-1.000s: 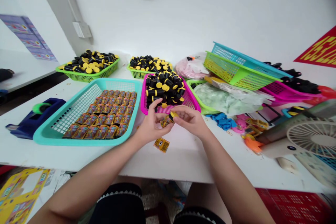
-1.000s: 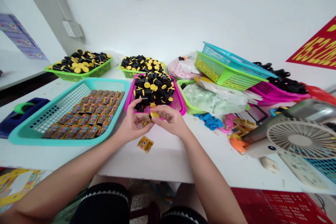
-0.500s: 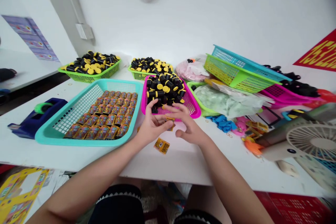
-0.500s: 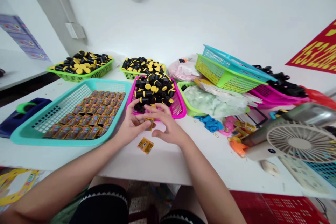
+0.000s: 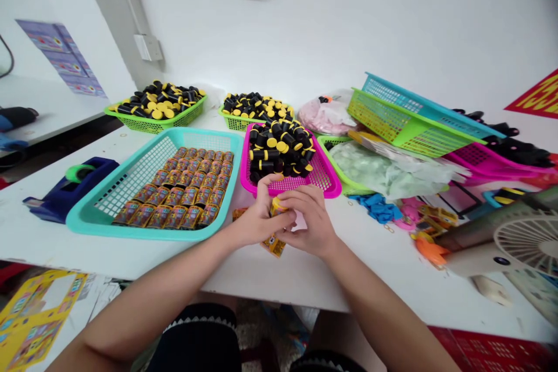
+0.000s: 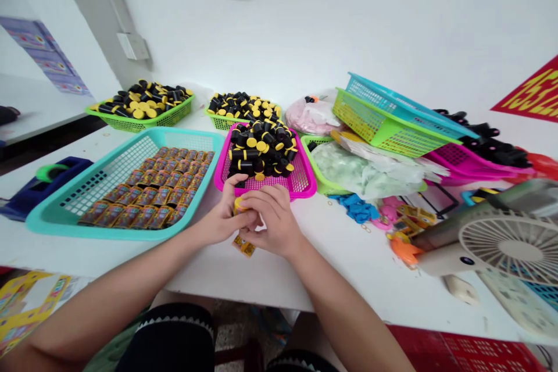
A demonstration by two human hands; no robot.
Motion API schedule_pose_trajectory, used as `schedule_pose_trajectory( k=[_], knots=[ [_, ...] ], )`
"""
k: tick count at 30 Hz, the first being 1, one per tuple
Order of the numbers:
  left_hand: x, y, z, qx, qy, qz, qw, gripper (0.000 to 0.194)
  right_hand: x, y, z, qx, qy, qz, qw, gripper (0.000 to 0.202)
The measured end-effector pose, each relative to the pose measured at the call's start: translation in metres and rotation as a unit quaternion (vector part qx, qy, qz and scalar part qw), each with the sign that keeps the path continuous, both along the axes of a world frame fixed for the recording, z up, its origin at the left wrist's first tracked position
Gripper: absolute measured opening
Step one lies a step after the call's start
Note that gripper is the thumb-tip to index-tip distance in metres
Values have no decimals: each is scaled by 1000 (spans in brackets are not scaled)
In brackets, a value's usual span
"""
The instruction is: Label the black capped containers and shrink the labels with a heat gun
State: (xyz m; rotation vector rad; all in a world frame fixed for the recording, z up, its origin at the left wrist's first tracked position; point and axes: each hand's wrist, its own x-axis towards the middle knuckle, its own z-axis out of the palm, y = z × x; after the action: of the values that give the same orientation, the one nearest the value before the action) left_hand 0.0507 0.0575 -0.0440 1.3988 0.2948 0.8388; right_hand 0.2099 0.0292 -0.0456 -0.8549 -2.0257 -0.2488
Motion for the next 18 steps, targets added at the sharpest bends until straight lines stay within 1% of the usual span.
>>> schedule_pose_trajectory(
  k=[2, 4, 6, 8, 10, 12, 15, 18],
  knots=[
    [-1, 0, 0, 16, 5, -8, 1000, 66, 1, -1, 2, 10, -9, -5, 1000, 46],
    [-1, 0, -1, 42, 23, 12, 999, 67, 2, -2, 2, 32, -32, -21, 999, 45],
    [-1, 0, -1, 87, 46, 69, 993, 70, 4, -1, 0, 57, -59, -40, 996, 46],
    [1, 1, -3, 137, 72, 138, 978, 73, 4, 0, -1, 76, -76, -57, 993, 47],
    [3, 1, -4, 171, 93, 184, 963, 73, 3, 0, -2, 92, -75, -64, 991, 47],
    [4, 0, -4, 182, 103, 196, 958, 71, 2, 0, -1, 98, -64, -65, 991, 45],
    [6, -1, -3, 182, 99, 194, 959, 66, 0, 0, -1, 87, -47, -72, 992, 42],
    [8, -1, -6, 200, 95, 202, 954, 64, -2, 0, -2, 79, -43, -66, 994, 42]
  ],
)
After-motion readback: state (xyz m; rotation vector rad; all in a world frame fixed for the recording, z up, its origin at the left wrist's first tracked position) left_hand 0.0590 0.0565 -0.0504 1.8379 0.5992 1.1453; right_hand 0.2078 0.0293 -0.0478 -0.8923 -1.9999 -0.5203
